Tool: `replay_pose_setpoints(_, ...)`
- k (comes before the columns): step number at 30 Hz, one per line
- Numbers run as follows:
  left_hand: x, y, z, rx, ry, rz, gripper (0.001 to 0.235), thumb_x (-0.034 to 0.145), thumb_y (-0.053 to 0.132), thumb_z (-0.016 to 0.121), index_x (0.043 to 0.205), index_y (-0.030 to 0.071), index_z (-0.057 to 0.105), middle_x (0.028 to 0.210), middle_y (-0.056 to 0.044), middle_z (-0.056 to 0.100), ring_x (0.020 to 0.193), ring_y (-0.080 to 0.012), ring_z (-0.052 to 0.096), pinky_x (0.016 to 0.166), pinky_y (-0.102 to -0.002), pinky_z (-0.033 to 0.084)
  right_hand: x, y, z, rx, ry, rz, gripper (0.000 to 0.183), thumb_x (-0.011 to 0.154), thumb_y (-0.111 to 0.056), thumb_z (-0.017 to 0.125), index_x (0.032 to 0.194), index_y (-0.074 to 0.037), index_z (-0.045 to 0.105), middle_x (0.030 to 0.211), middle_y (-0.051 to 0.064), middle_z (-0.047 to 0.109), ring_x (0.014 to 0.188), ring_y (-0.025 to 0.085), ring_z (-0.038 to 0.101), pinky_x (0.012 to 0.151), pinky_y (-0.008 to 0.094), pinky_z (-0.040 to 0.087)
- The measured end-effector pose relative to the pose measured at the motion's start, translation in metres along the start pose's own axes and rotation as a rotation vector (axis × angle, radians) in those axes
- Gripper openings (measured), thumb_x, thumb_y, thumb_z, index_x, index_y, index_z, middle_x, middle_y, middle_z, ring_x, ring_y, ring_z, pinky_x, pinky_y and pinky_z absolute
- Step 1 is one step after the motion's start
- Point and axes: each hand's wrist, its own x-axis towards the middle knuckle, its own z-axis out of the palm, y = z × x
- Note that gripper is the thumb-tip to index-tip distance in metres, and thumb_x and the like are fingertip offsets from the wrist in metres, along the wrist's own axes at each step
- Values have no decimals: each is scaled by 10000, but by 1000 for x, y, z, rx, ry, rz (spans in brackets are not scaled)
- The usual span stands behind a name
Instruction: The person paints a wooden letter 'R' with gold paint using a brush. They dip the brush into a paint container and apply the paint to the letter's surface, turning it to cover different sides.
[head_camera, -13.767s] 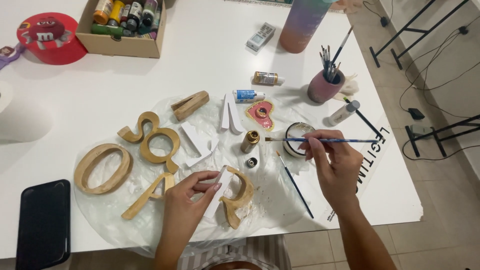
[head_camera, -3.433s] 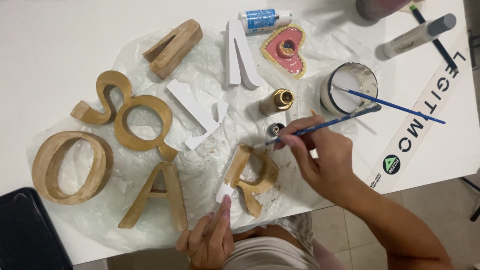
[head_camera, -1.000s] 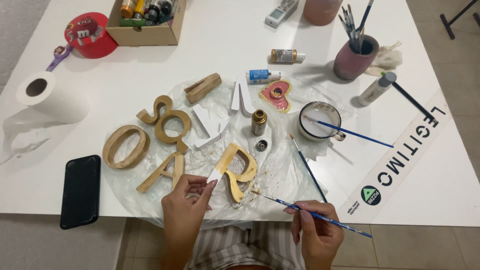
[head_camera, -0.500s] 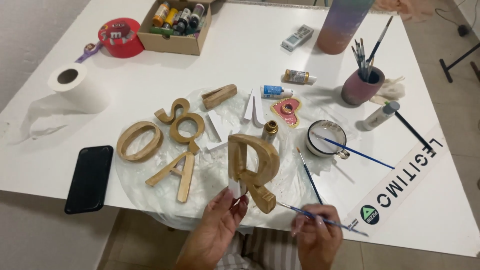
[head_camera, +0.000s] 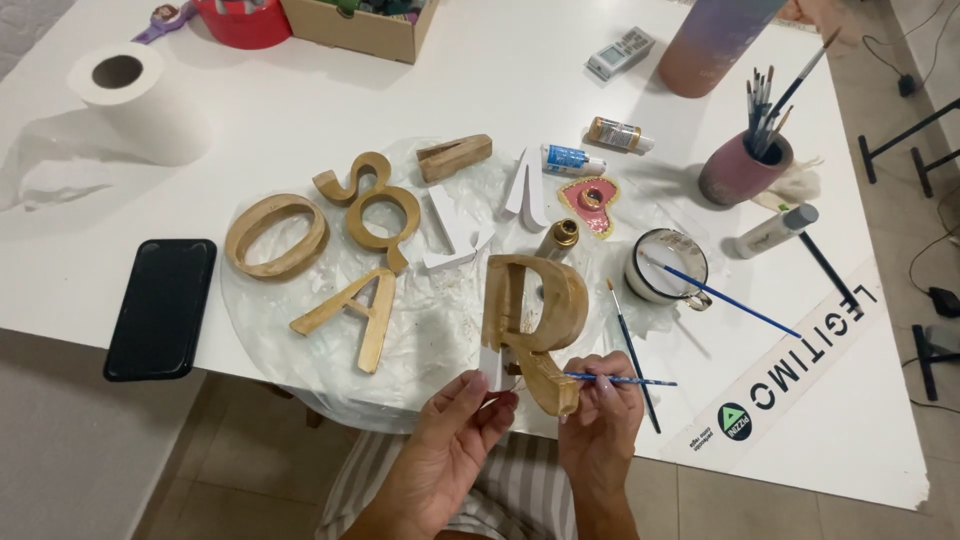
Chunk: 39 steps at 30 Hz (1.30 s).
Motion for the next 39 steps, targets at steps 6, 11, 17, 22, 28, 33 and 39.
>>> replay_pose_setpoints(6,1,-3,-1,-44,-28,-9,167,919,90,811,1037,-1,737,1004,-241,792,1006,-351,771,987,-439,637,4,-4,2,-17,-31,-5,102,1039,-135,618,1029,-33,624,886,126,652,798,210,589,670,317,485)
replay_pose_setpoints(11,0,-1,2,2,-46,-13,152,941,113,805,1027,2,749,964,-215,806,960,-316,787,943,-412,646,7,-4,1,-53,-80,-39,102,1063,-131,610,1063,-32,630,964,153,697,860,222,663,774,328,539)
replay_pose_setpoints(17,1,-3,0,14,-55,-17,164,941,121,808,1019,-9,747,953,-213,803,932,-300,778,909,-402,643,10,-8,3,-120,-98,-90,88,1063,-126,612,1062,-42,636,923,119,705,845,199,680,778,305,564)
replay_pose_setpoints(22,0,-2,-2,14,-45,-30,169,936,131,812,1020,-7,759,973,-205,804,961,-308,782,916,-400,646,10,-11,6,-149,-71,-139,61,1050,-118,588,1040,-64,614,806,94,663,788,191,616,801,313,564)
replay_pose_setpoints(28,1,-3,-2,-16,-75,-42,157,956,141,795,984,-4,743,991,-236,804,949,-300,773,938,-384,633,14,-7,6,-95,-139,-95,80,1074,-118,550,1061,-52,592,884,117,664,803,192,629,720,304,504)
replay_pose_setpoints(33,0,-4,0,2,-66,-58,162,950,135,795,995,-10,738,1006,-230,806,976,-307,775,954,-397,639,9,-3,8,-95,-95,-114,78,1063,-122,595,1058,-48,621,933,137,709,837,198,689,787,320,542)
replay_pose_setpoints(39,5,-5,-4,3,-80,-25,149,938,138,818,991,15,752,949,-161,803,929,-269,777,946,-391,634,6,-5,7,-146,-53,-215,75,1036,-116,620,1022,-46,597,870,144,645,783,212,591,707,296,493)
